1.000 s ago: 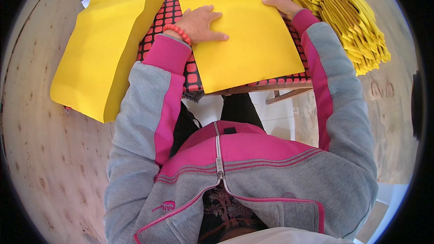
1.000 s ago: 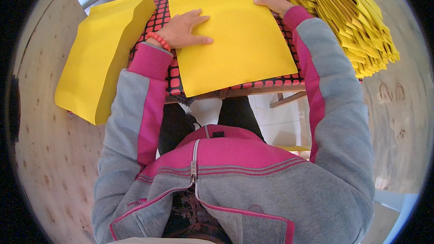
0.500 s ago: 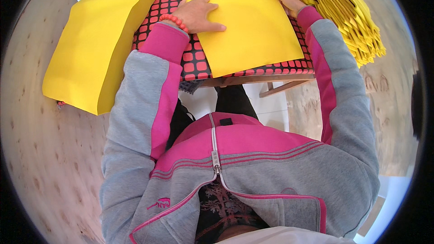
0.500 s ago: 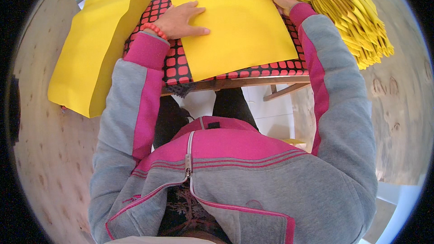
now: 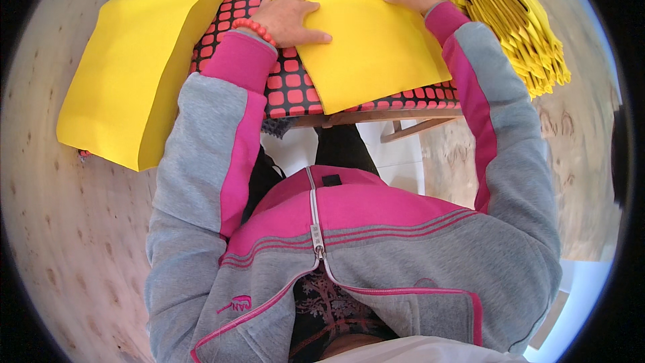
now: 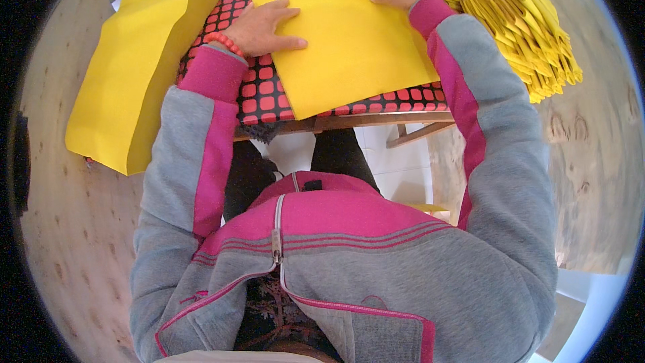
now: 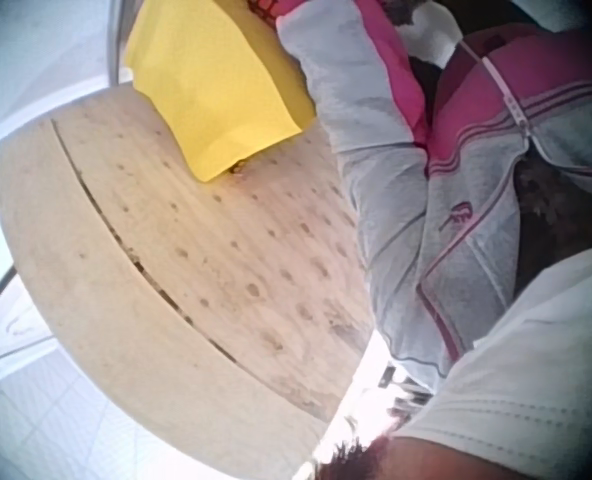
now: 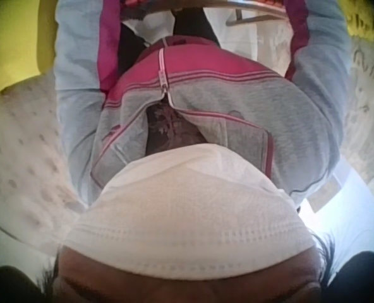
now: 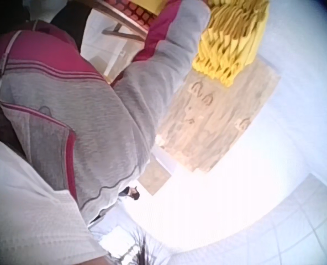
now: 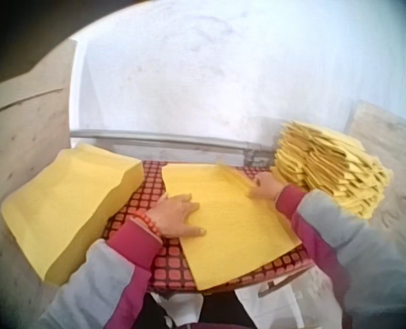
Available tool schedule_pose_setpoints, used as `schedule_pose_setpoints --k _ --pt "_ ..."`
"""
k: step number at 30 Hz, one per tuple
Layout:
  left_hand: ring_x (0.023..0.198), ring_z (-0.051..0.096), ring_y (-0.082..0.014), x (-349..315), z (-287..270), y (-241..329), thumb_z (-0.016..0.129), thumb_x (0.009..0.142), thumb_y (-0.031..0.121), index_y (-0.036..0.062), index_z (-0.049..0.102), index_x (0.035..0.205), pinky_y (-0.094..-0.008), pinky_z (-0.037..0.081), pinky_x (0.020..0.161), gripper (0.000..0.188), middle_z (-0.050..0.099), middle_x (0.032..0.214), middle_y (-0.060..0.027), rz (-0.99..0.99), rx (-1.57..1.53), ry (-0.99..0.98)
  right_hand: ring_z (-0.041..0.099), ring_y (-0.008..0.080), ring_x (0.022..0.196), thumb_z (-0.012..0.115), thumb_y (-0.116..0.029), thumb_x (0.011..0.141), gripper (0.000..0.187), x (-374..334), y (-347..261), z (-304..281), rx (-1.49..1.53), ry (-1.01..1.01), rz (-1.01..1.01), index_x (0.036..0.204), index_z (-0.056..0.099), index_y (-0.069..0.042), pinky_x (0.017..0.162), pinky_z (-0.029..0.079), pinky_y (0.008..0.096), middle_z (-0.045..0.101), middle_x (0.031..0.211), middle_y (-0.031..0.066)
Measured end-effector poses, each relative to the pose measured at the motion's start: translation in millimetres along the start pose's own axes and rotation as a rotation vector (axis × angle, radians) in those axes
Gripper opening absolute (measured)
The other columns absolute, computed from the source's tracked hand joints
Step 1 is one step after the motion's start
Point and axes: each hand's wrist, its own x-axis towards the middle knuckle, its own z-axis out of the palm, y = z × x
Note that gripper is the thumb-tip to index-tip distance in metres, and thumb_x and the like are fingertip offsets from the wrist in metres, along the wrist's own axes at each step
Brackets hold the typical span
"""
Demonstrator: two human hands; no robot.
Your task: The person repeatedly folds yellow paper sheets in half on a patterned table, then stacks the folded sheets. The person handles the sheets one at a time, aligns edges, and presses creases before stacking.
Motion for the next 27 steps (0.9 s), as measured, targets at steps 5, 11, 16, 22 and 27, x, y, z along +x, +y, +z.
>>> schedule_pose_setpoints --k 5,11,16,22,27 --pt "0.141 0.042 -0.0386 0 -4 -1 0.064 0.082 0.071 0.0030 0.056 0.142 -0.0565 0.024 0.118 0.091 0.045 0.151 -0.0251 -0.004 -0.029 0.011 0.069 0.0160 0.080 0.067 -0.039 0.097 0.037 38 36 -5 0.865 -0.280 0.521 0.112 0.069 -0.005 0.070 0.055 0.0301 0.074 0.100 0.0060" --pt "0.140 0.044 -0.0373 -1 -7 -2 0.063 0.083 0.070 0.0028 0.057 0.141 -0.0543 0.027 0.117 0.089 0.047 0.150 -0.0251 -0.024 -0.030 0.002 0.071 0.0210 0.084 0.062 -0.026 0.099 0.021 43 24 20 0.846 -0.104 0.386 0.102 0.066 -0.006 0.070 0.056 0.0345 0.070 0.091 0.0042" --pt "0.136 0.048 -0.0377 1 -5 -3 0.064 0.083 0.069 0.0024 0.058 0.139 -0.0522 0.030 0.115 0.087 0.050 0.147 -0.0248 -0.016 0.004 0.018 0.068 0.0382 0.097 0.056 -0.020 0.093 0.019 33 6 33 -0.520 0.285 -0.439 0.107 0.065 -0.012 0.076 0.056 0.0468 0.067 0.103 0.0153" --pt "0.134 0.050 -0.0376 0 -3 -4 0.058 0.087 0.070 0.0015 0.059 0.137 -0.0492 0.032 0.113 0.085 0.053 0.145 -0.0243 -0.048 0.043 0.043 0.069 0.0224 0.083 0.063 -0.045 0.096 0.045 43 36 20 0.417 0.015 0.409 0.109 0.067 -0.002 0.072 0.054 0.0389 0.071 0.096 0.0056" --pt "0.133 0.051 -0.0376 2 -2 -7 0.054 0.090 0.070 0.0019 0.061 0.136 -0.0485 0.034 0.112 0.082 0.054 0.144 -0.0236 -0.062 0.028 0.039 0.070 0.0190 0.087 0.064 -0.043 0.097 0.048 34 59 13 1.010 -0.187 0.563 0.121 0.067 -0.001 0.077 0.055 0.0351 0.074 0.107 0.0094"
